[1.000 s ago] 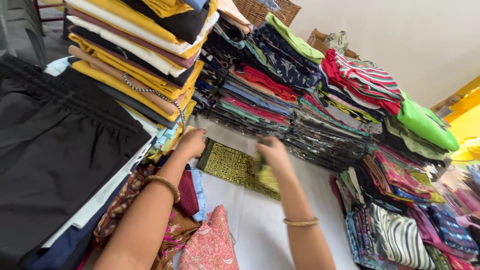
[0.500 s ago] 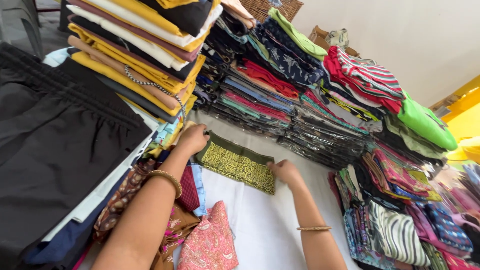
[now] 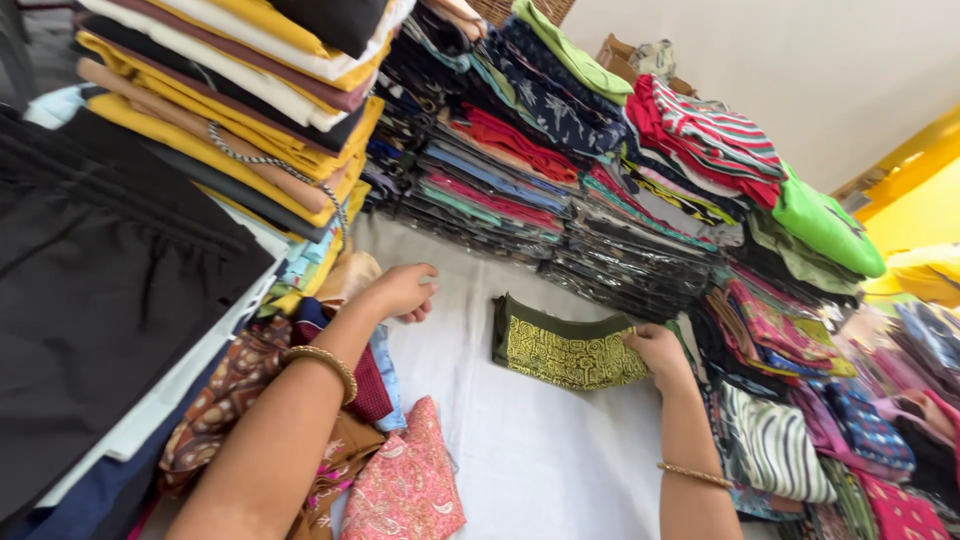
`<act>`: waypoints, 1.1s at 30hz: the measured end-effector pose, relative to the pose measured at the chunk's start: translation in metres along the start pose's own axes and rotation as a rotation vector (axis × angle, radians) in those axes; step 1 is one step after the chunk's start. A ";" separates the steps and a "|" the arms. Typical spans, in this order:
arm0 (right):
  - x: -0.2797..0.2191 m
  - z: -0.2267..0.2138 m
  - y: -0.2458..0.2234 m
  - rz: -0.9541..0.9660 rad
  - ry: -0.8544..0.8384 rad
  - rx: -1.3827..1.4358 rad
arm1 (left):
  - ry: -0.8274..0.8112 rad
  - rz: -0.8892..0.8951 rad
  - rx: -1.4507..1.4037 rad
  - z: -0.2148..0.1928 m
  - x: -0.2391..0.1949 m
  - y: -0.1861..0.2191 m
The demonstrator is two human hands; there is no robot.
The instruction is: The person folds various patterned and solid-colored fabric items one by one on a white table surface. They unfold each item, smooth it out, fold it into a smaller rectangle, and place it into a growing stack on the right side of the table.
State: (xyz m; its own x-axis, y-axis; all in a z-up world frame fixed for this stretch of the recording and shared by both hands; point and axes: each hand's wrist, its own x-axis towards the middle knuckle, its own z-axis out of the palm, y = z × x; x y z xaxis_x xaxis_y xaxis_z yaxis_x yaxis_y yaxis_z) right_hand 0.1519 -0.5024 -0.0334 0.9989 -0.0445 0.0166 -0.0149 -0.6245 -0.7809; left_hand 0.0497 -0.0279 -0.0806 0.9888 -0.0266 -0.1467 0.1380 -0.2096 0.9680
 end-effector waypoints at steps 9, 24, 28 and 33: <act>-0.037 0.102 -0.101 -0.115 -0.112 0.069 | -0.016 0.025 0.024 0.002 0.005 -0.009; -0.013 0.101 -0.016 -0.055 -0.189 -0.096 | -0.033 0.064 0.057 0.003 0.021 -0.028; -0.042 0.073 -0.069 -0.010 -0.272 0.309 | -0.019 0.057 0.059 0.000 0.014 -0.024; 0.010 -0.039 -0.072 -0.283 0.089 0.330 | -0.013 0.039 0.085 -0.001 0.011 -0.019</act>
State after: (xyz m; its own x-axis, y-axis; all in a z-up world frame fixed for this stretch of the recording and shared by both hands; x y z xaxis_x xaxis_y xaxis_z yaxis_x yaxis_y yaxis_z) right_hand 0.1611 -0.4880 0.0476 0.9535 0.0165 0.3010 0.2885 -0.3398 -0.8952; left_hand 0.0576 -0.0233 -0.1004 0.9925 -0.0485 -0.1122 0.0935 -0.2901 0.9524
